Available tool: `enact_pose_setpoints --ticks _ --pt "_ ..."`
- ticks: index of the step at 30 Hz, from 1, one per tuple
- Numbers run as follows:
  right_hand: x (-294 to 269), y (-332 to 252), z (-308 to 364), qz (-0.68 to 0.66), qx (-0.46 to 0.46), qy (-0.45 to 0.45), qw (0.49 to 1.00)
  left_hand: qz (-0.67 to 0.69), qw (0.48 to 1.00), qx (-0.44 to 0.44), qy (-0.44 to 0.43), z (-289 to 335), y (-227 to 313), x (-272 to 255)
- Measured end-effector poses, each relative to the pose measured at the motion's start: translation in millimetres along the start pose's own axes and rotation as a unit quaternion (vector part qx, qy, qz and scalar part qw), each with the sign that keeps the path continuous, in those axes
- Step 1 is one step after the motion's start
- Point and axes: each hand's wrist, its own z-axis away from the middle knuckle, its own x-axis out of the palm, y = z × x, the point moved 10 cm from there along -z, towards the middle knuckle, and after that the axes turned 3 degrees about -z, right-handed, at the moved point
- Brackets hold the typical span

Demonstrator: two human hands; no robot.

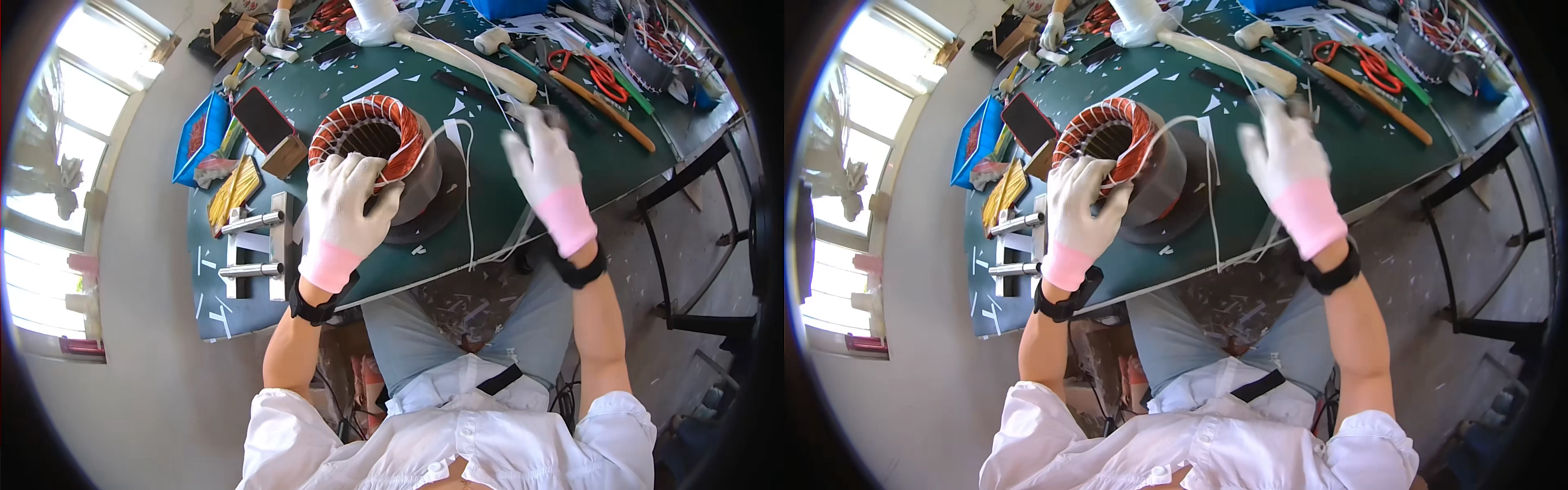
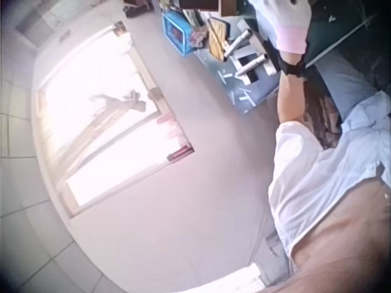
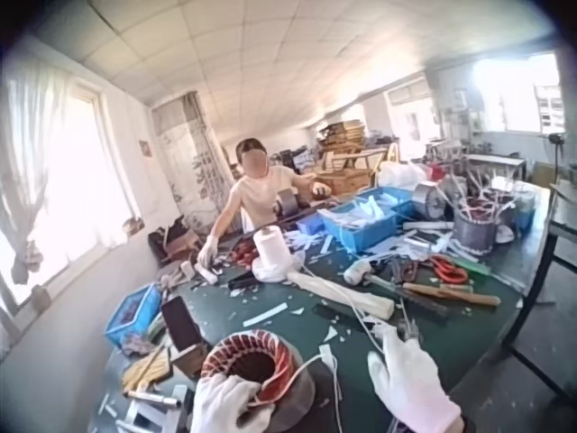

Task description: Assembling an electrical motor stator by inserting insulation and copper coils, and using a mallet to secure components.

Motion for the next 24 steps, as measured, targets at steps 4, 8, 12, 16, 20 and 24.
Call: enact_pose_setpoints --ticks 4,8,12,16,20,24 --pt "1.7 -39.5 45.3 -0.199 -0.017 -0.011 0.980 -0.007 1.000 0.018 -0.008 -4.2 -1.5 0.5" --pt "21.6 -81.1 48.9 -0.179 -0.062 0.041 0.981 -0.038 0.998 0.043 -0.008 -5.9 1.8 -4.5" --pt "60.4 -95.3 40.9 -0.045 -0.053 0.051 0.996 0.048 0.998 0.030 -0.021 -13.2 -2.3 -3.4" --pt "65.2 -79.4 50.6 -0.256 -0.006 0.082 0.963 0.031 0.985 0.007 -0.172 -12.0 -11.6 16.0" --pt "99.6 -44.4 104.6 -0.622 0.304 -0.135 0.709 -0.165 0.976 -0.044 -0.134 -12.0 -25.1 3.2" --pt "82.7 -78.0 90.5 -0.578 0.175 -0.366 0.708 -0.213 0.976 0.014 0.034 -10.4 2.1 -24.5"
